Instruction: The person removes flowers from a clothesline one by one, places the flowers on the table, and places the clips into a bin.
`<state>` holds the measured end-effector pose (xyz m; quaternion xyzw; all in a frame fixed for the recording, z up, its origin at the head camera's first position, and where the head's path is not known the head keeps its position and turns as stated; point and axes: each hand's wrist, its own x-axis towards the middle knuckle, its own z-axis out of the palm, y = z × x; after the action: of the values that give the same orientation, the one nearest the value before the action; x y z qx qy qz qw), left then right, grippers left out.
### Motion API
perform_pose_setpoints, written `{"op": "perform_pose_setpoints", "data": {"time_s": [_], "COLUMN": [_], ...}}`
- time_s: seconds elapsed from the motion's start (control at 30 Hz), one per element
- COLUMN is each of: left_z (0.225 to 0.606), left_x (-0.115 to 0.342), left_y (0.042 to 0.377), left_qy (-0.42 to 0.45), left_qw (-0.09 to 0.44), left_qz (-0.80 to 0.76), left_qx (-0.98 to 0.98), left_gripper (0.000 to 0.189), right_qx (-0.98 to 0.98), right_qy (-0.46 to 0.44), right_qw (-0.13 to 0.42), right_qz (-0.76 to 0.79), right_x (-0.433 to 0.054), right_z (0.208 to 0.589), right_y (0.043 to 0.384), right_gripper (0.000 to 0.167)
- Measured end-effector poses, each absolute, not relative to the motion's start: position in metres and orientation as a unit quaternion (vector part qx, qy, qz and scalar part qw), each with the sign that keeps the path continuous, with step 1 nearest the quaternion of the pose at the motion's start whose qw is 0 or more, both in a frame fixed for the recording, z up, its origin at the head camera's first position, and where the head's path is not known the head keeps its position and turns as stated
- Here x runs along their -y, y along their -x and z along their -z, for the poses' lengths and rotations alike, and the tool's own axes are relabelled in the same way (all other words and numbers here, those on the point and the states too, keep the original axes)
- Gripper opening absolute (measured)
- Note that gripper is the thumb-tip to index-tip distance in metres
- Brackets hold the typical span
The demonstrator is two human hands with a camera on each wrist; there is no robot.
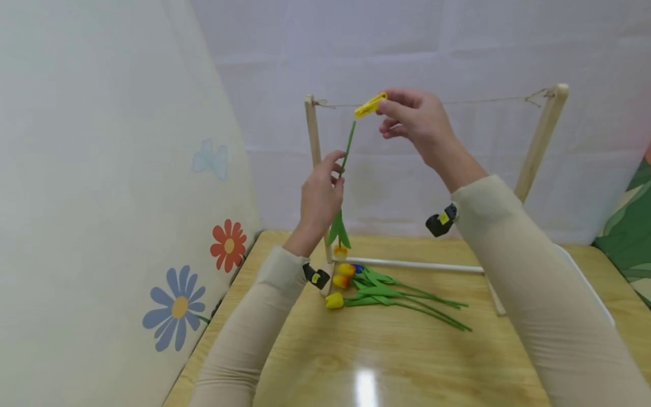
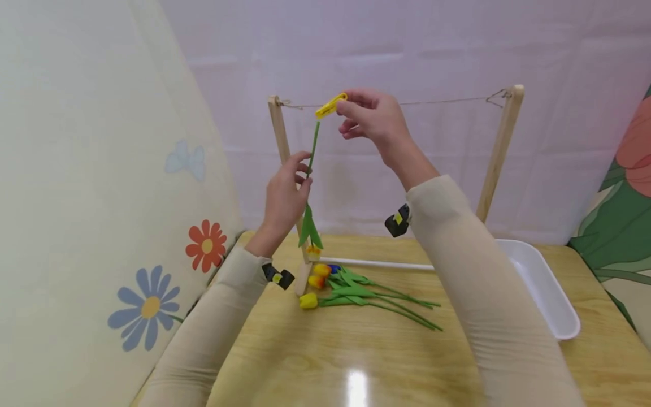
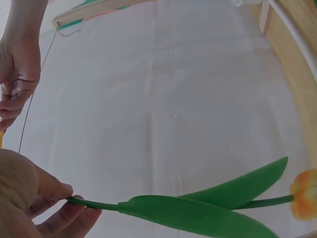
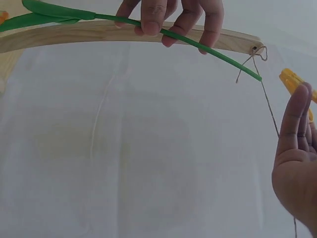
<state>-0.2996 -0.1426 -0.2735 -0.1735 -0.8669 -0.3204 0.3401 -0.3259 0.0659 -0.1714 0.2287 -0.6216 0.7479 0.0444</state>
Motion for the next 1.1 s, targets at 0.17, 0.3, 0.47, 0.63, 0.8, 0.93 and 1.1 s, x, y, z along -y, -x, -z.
{"op": "perform_pose_setpoints", "data": {"time_s": [0.17, 0.3, 0.47, 0.63, 0.8, 0.93, 1.1], "left_z": [0.279, 0.282, 0.286, 0.291, 0.296, 0.299, 0.306], "left_x": [0.142, 0.141, 0.139, 0.137, 0.136, 0.134, 0.131], "left_y": [0.297, 0.296, 0.294, 0.293, 0.292, 0.291, 0.286], "left_qy": [0.191, 0.197, 0.209, 0.213, 0.219, 0.233, 0.253], "left_qw": [0.336, 0.332, 0.329, 0.311, 0.298, 0.289, 0.276], "left_qz": [0.310, 0.306, 0.298, 0.294, 0.288, 0.278, 0.268], "left_qx": [0.869, 0.870, 0.871, 0.878, 0.883, 0.886, 0.888], "left_gripper": [0.047, 0.048, 0.047, 0.047, 0.048, 0.048, 0.047], "right_qx": [0.627, 0.632, 0.622, 0.618, 0.615, 0.602, 0.580], "right_qy": [-0.243, -0.245, -0.246, -0.245, -0.233, -0.223, -0.212], "right_qw": [0.042, 0.046, 0.045, 0.044, 0.046, 0.044, 0.040], "right_qz": [-0.739, -0.734, -0.742, -0.746, -0.752, -0.765, -0.785], "right_x": [-0.071, -0.075, -0.082, -0.093, -0.105, -0.115, -0.126], "right_z": [0.179, 0.184, 0.191, 0.199, 0.209, 0.216, 0.224], "right_y": [0.322, 0.321, 0.321, 0.319, 0.315, 0.313, 0.309], "right_gripper": [0.031, 0.032, 0.033, 0.029, 0.026, 0.022, 0.019]}}
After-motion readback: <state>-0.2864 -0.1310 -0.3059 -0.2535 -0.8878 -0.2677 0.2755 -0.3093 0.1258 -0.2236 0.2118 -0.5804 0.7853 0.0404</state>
